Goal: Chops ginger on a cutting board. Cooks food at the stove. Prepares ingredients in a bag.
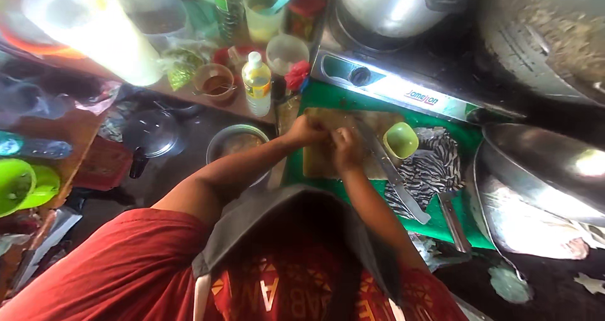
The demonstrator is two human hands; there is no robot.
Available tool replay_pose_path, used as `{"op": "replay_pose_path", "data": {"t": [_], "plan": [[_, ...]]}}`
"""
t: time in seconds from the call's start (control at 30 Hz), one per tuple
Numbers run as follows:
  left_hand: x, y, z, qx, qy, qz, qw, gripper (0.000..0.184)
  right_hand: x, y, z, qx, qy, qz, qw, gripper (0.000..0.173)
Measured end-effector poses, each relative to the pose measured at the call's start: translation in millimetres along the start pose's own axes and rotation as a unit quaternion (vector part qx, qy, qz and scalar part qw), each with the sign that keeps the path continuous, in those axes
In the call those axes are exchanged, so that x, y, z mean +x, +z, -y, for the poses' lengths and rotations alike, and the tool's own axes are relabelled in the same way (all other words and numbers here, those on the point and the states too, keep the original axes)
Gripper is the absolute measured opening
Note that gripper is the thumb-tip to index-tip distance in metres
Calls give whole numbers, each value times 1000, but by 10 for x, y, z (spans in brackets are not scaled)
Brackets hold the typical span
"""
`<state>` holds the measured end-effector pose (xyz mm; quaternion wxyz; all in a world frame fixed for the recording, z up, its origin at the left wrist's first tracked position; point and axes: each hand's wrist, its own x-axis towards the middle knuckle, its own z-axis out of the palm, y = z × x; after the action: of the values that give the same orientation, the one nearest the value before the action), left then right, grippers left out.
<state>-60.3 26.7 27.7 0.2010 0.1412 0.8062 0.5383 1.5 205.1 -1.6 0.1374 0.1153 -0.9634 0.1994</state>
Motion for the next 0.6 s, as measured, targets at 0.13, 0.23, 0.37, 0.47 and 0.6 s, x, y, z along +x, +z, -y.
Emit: {"op": "replay_pose_path", "data": {"t": [0.13, 0.23, 0.37, 0.47, 0.6], "plan": [[-10, 75, 186, -50, 80, -92, 991, 18, 126, -140, -25, 99, 175, 32, 979, 31], [-2, 198, 308, 17, 144, -120, 982, 20, 187, -336, -138, 289, 358, 31, 887, 33], [-35, 298, 347, 106, 195, -110, 969, 22, 323, -786, -86, 522, 454, -9, 722, 26], [-5, 296, 343, 123, 194, -81, 970, 27, 616, -1205, -85, 658, 390, -29, 643, 16], [1, 317, 364, 129, 196, -97, 967, 26, 1331, -1904, -86, 689, 302, -44, 658, 25]]}}
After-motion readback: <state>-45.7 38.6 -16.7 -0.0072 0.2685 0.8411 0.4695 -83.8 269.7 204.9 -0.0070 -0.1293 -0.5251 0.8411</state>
